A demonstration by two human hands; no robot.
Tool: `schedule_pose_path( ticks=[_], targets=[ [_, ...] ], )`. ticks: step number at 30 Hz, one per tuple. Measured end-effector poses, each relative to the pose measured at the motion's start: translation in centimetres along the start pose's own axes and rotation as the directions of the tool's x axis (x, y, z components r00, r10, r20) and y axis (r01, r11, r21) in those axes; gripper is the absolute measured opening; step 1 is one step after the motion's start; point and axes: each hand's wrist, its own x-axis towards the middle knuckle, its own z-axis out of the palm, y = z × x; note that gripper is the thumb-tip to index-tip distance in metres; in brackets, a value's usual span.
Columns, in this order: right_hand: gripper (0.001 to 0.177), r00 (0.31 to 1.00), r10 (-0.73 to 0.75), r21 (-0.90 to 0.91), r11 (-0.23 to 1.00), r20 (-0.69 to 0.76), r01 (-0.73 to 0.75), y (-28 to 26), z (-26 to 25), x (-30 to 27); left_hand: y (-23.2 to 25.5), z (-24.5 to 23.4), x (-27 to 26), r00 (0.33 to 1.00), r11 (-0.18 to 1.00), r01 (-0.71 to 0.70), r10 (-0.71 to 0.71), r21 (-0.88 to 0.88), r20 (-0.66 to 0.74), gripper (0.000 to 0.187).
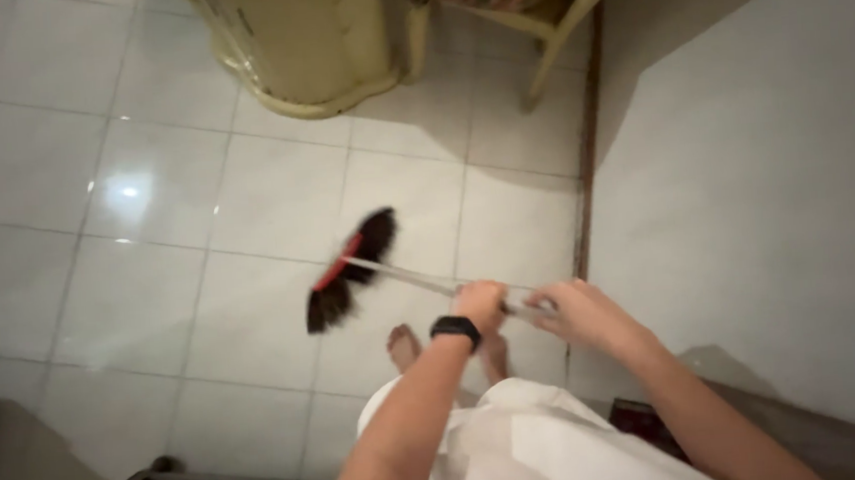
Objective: Sweep the tiled floor of a dining room using a broom.
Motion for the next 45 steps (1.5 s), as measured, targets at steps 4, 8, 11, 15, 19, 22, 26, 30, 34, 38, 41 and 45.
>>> schedule_pose_path(
  ticks=[4, 8, 11, 15, 19, 22, 26, 30, 34, 38, 41, 45],
  targets=[
    [0.033, 0.988, -0.15, 0.144, 0.977, -0.045, 0.155, -3.2, 11.2, 10.2, -10.4, -4.1, -3.4, 0.977, 0.974, 0.194, -0.203, 0.116, 0.071, 0.026],
    [0.036, 0.959, -0.242, 0.153, 0.953, -0.145, 0.263, -10.5, 12.6, 12.3, -15.2, -7.7, -7.6, 0.94, 0.946, 0.254, -0.193, 0.201, -0.282, 0.05],
    [0.037, 0.99, -0.127, 0.249, 0.959, -0.055, 0.137, -9.9, 6.6, 9.0, -12.0, -10.1, -6.6, 0.95, 0.982, 0.096, -0.042, 0.164, -0.308, 0.029],
    [0.043, 0.994, 0.094, 0.068, 0.993, 0.055, -0.098, -6.9, -5.9, -2.7, 1.7, -13.6, -3.6, 0.89, 0.915, -0.403, 0.397, 0.021, -0.224, 0.008],
    [0.047, 0.905, 0.416, -0.084, 0.908, 0.084, -0.41, -6.5, -11.7, -9.3, 12.9, -13.6, -1.6, 0.845, 0.841, -0.52, 0.481, -0.15, -0.234, 0.009],
    [0.043, 0.878, 0.479, -0.204, 0.862, 0.028, -0.464, -2.7, -10.8, -7.0, 13.0, -10.0, 2.3, 0.866, 0.851, -0.498, 0.497, -0.166, -0.048, 0.017],
    [0.043, 0.975, 0.222, -0.02, 0.975, 0.009, -0.222, 2.3, -8.1, 0.8, 7.6, -6.9, 6.6, 0.925, 0.922, -0.378, 0.38, -0.078, 0.012, 0.014],
    [0.04, 0.999, -0.035, 0.302, 0.953, 0.037, 0.023, 7.1, -0.6, 12.6, -0.3, -8.8, 7.8, 0.983, 0.978, -0.089, 0.055, 0.188, 0.175, 0.018],
    [0.038, 0.936, -0.331, 0.151, 0.926, -0.117, 0.346, -0.4, 0.0, 18.5, -9.9, -7.3, 9.4, 0.973, 0.956, 0.226, -0.232, 0.188, 0.008, 0.034],
    [0.04, 0.972, -0.232, 0.082, 0.97, 0.037, 0.228, 0.2, -8.3, 20.2, -4.4, -14.6, 11.7, 0.955, 0.937, 0.272, -0.234, 0.219, -0.185, 0.025],
    [0.04, 0.984, -0.124, 0.03, 0.992, 0.125, 0.121, 1.8, -20.2, 14.4, 2.0, -14.4, 17.5, 0.953, 0.994, -0.047, 0.073, 0.094, -0.294, 0.003],
    [0.035, 0.954, 0.281, -0.164, 0.951, 0.108, -0.261, 1.7, -31.1, 4.2, 15.0, -17.8, 21.3, 0.893, 0.927, -0.369, 0.375, 0.074, -0.249, 0.011]
  ],
)
